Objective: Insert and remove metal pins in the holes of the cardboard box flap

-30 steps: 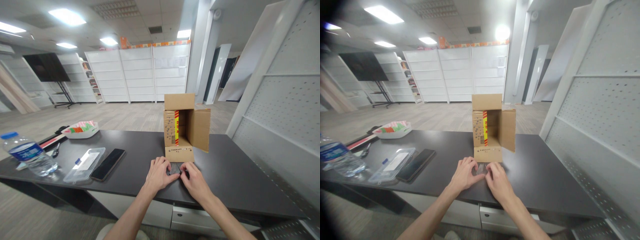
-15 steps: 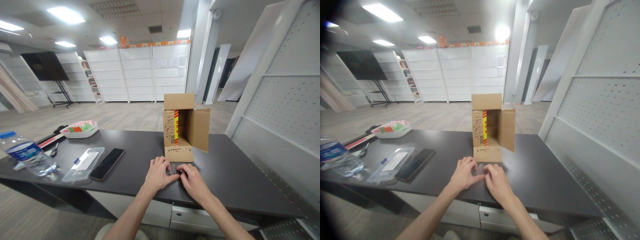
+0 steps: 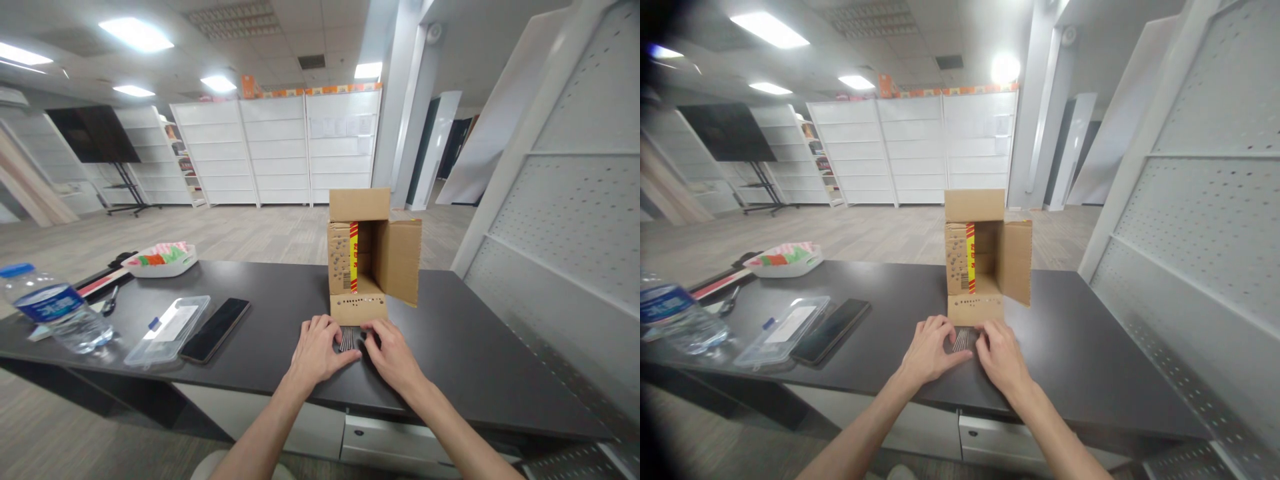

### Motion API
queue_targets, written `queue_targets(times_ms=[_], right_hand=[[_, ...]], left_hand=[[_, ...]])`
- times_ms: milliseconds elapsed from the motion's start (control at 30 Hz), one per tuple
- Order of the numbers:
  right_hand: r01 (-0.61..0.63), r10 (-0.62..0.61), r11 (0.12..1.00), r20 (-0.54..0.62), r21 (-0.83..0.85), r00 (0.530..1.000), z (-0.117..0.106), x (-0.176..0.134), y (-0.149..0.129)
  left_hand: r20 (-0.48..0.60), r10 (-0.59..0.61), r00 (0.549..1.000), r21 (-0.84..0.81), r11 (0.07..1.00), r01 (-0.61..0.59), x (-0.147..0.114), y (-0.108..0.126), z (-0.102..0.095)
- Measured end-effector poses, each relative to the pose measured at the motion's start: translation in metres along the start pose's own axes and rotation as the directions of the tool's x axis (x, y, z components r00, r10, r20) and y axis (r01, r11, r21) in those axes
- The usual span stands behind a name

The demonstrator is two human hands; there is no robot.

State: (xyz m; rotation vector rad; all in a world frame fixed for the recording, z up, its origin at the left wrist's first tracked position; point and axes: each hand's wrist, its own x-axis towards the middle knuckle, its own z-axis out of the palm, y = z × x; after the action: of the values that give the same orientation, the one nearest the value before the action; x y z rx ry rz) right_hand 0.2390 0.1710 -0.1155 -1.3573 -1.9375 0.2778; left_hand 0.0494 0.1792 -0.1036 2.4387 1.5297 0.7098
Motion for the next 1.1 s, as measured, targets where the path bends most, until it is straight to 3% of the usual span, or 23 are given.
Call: queue_targets(times_ms=[233,400,867,1100], right_hand=[[0.028,-0.053,0.985,-0.144,-0.172,0.988,-0.002,0.03,0.017],[-0.019,-0.035,0.97,-0.213,-0.243,0.976,0.004,0.049,0.019],[-0.045,0.105,0.753,0.052,-0.656,0.993,-0.008,0.073,-0.01],[0.077,0.02,0.676,0.123,-0.733,0.992,-0.007,0.077,-0.017]], left_hand=[[-0.009,0.005,1.0,-0.009,1.0,-0.005,0.0,-0.001,0.0],[-0.001,0.007,1.0,-0.019,1.0,-0.007,0.0,0.0,-0.002],[0.002,-0.002,1.0,-0.02,1.0,0.002,0.0,0.001,-0.002],[0.004,-0.003,1.0,-0.022,1.0,0.003,0.001,0.001,-0.002]])
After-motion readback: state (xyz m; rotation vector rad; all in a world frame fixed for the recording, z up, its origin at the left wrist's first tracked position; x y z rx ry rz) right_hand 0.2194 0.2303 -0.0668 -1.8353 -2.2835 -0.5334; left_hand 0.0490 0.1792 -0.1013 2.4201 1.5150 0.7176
